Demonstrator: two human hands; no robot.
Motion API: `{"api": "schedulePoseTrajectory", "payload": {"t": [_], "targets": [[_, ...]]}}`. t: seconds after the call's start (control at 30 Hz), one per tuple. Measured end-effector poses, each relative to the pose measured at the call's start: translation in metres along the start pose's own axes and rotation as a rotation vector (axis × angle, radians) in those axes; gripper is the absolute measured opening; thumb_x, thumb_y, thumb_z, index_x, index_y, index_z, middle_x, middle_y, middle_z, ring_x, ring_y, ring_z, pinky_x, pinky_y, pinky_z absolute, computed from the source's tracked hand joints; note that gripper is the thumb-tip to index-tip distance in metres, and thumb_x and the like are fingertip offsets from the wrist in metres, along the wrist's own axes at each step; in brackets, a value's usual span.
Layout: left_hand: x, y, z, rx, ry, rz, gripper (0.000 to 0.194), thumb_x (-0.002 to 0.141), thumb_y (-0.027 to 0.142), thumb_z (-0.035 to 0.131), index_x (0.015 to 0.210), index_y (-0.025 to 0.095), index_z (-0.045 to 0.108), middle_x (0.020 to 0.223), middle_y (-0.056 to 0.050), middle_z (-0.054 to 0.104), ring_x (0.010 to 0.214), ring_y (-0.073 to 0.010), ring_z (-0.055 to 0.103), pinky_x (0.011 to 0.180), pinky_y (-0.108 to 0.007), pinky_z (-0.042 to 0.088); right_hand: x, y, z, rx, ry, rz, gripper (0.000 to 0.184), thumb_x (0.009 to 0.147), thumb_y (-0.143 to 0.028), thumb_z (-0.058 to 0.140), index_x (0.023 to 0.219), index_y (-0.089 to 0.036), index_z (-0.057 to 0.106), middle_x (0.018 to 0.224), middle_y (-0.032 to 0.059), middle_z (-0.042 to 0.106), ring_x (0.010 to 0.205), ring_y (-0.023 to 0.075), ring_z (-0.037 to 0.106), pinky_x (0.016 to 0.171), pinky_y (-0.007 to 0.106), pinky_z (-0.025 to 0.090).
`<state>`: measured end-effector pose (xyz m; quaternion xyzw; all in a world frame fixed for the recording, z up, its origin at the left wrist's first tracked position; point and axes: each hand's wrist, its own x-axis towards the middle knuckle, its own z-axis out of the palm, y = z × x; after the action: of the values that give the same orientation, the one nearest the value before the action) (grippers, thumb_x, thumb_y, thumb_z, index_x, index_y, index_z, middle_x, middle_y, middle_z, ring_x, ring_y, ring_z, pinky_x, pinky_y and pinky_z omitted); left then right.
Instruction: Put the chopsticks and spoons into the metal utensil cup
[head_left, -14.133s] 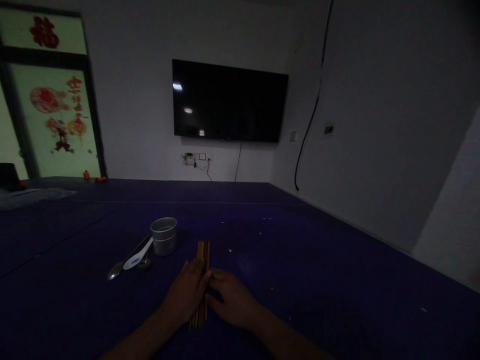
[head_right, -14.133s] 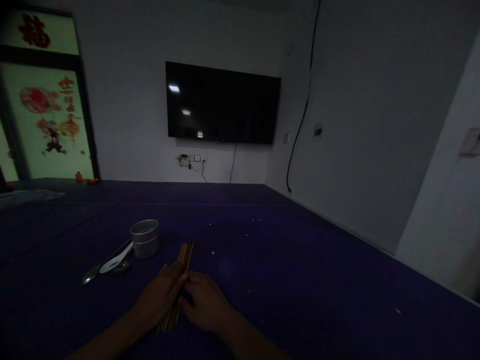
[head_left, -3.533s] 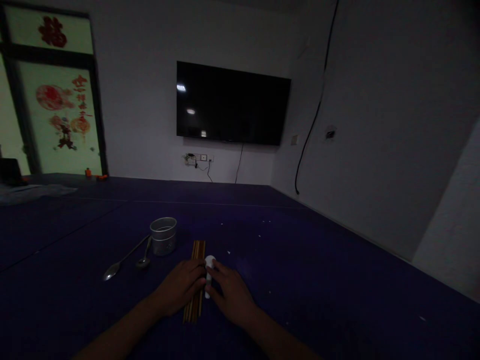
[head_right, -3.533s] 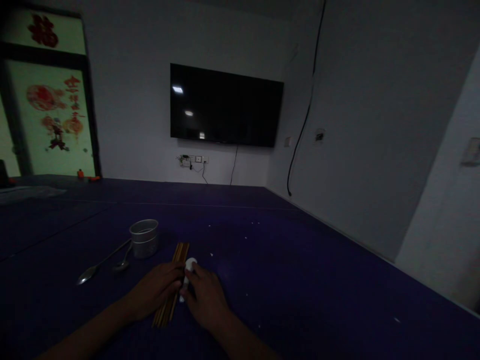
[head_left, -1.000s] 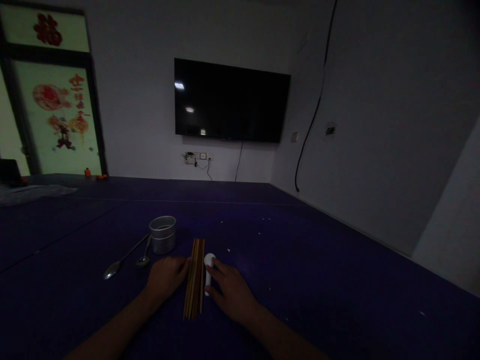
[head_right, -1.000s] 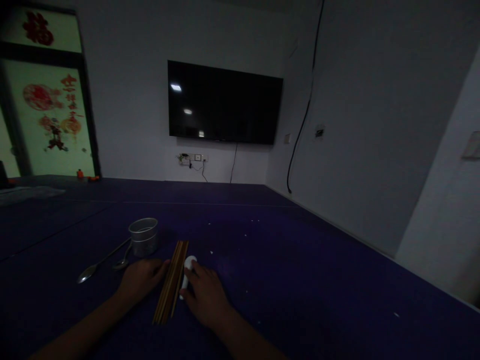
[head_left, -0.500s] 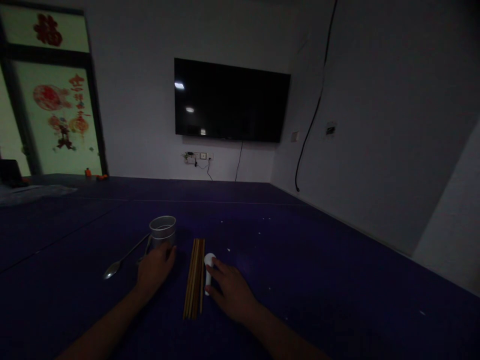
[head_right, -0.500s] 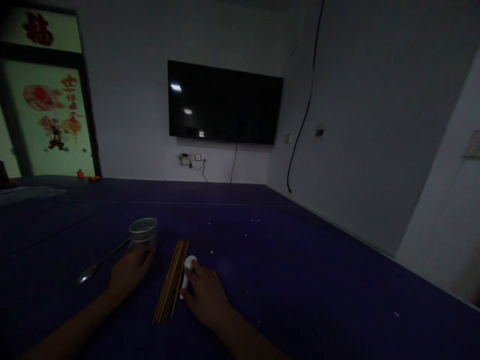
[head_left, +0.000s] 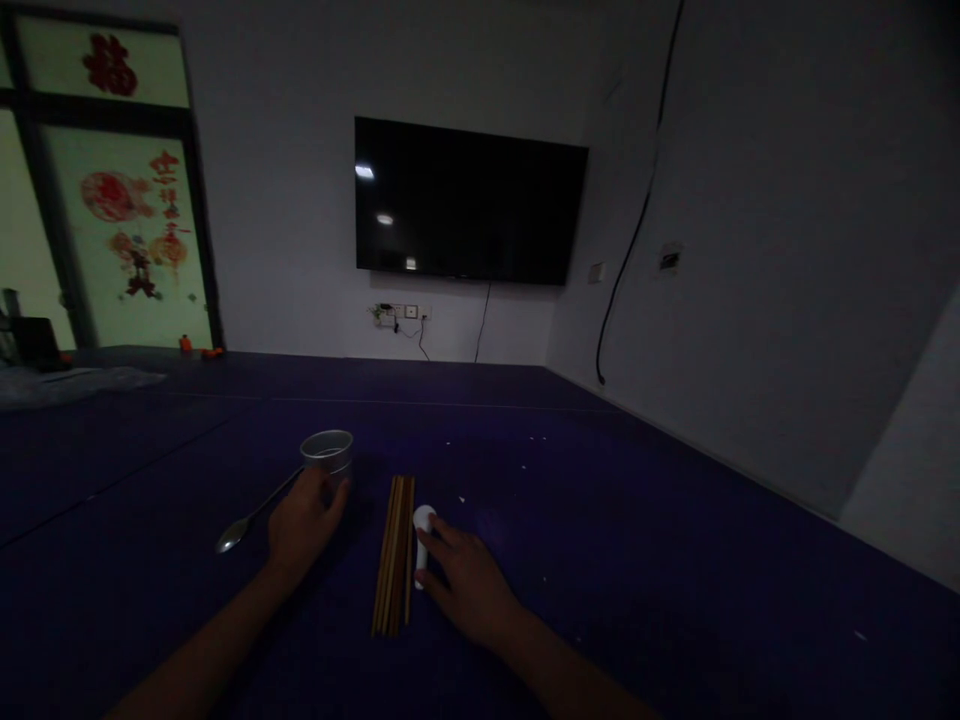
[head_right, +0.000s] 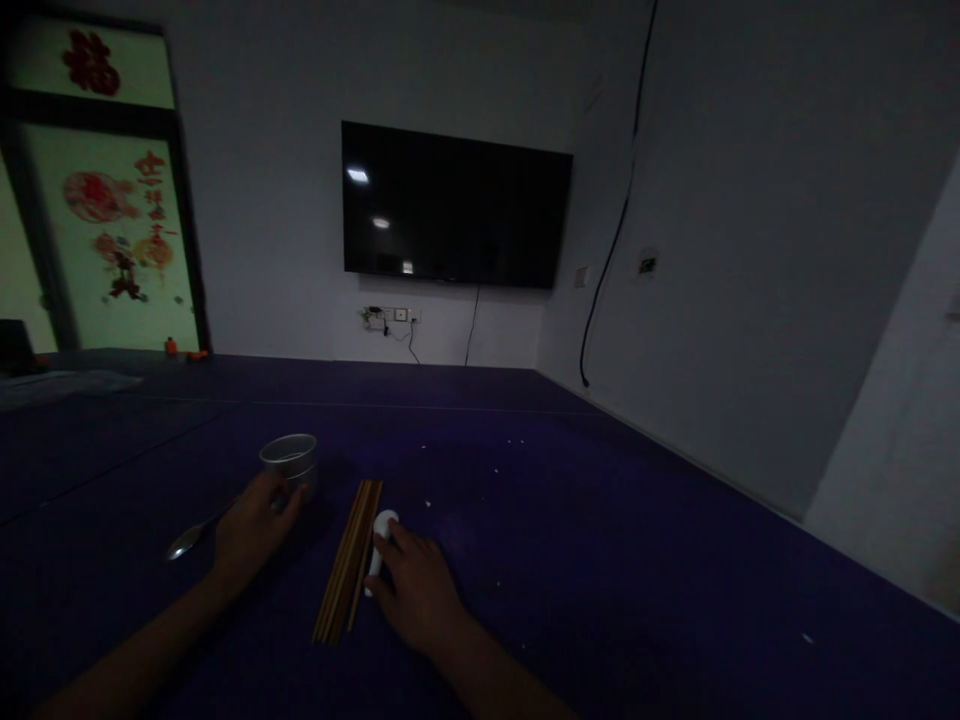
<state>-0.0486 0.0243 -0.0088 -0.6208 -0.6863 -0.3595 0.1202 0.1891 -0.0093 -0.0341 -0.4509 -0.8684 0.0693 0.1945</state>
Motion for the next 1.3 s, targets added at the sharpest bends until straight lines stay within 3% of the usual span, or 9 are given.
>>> {"api": "schedulePoseTrajectory", "payload": {"t": [0.17, 0.3, 0.57, 1.03, 1.17, 1.3], "targets": [[0.004, -0.005, 0.0, -0.061, 0.114, -0.044, 0.029, 0.083, 0.048, 0.038, 0.083, 0.021, 0.048, 0.088, -0.006, 0.059, 0.081, -0.0213, 0.06, 0.063, -0.028, 0.044, 0.0, 0.0, 0.0, -0.003, 0.001, 0.005, 0.049, 0.088, -0.032, 0.049, 0.135, -0.022, 0.043, 0.142, 0.0106, 0.04, 0.124, 0.0277, 0.044, 0.1, 0.043, 0.035], [0.009, -0.013, 0.002, -0.123, 0.098, -0.098, 0.036, 0.081, 0.051, 0.039, 0.093, 0.019, 0.049, 0.097, -0.009, 0.059, 0.089, -0.0237, 0.061, 0.067, -0.031, 0.047, 0.001, 0.0, 0.0, 0.006, 0.006, 0.001, 0.049, 0.087, -0.032, 0.05, 0.135, -0.022, 0.045, 0.142, 0.0109, 0.04, 0.123, 0.0283, 0.044, 0.1, 0.044, 0.035], [0.015, -0.025, 0.005, -0.195, 0.084, -0.197, 0.037, 0.077, 0.054, 0.042, 0.089, 0.02, 0.051, 0.096, -0.01, 0.061, 0.089, -0.0257, 0.061, 0.069, -0.033, 0.048, 0.001, 0.0, 0.001, 0.013, 0.014, 0.011, 0.049, 0.086, -0.032, 0.051, 0.135, -0.022, 0.045, 0.142, 0.0103, 0.04, 0.123, 0.0279, 0.045, 0.1, 0.043, 0.036], [0.014, -0.021, 0.003, -0.182, 0.085, -0.163, 0.032, 0.077, 0.048, 0.045, 0.09, 0.02, 0.05, 0.096, -0.009, 0.061, 0.088, -0.0248, 0.061, 0.071, -0.033, 0.048, 0.001, -0.001, -0.001, 0.006, -0.002, 0.008, 0.049, 0.087, -0.032, 0.05, 0.135, -0.021, 0.044, 0.143, 0.0116, 0.039, 0.124, 0.0278, 0.044, 0.1, 0.043, 0.035], [0.017, -0.023, -0.009, -0.061, 0.113, -0.213, 0.032, 0.08, 0.045, 0.042, 0.092, 0.017, 0.053, 0.095, -0.012, 0.062, 0.088, -0.0266, 0.061, 0.072, -0.035, 0.047, 0.001, -0.001, 0.0, 0.001, -0.005, 0.011, 0.049, 0.087, -0.033, 0.049, 0.135, -0.022, 0.044, 0.142, 0.011, 0.04, 0.123, 0.0282, 0.045, 0.1, 0.044, 0.035], [0.02, -0.03, -0.023, 0.282, 0.061, -0.163, 0.032, 0.083, 0.036, 0.038, 0.094, 0.013, 0.057, 0.099, -0.018, 0.062, 0.097, -0.0336, 0.058, 0.076, -0.043, 0.045, 0.001, 0.0, 0.001, 0.0, 0.003, -0.002, 0.049, 0.087, -0.032, 0.049, 0.135, -0.022, 0.044, 0.142, 0.0103, 0.04, 0.123, 0.0273, 0.045, 0.1, 0.042, 0.036]]}}
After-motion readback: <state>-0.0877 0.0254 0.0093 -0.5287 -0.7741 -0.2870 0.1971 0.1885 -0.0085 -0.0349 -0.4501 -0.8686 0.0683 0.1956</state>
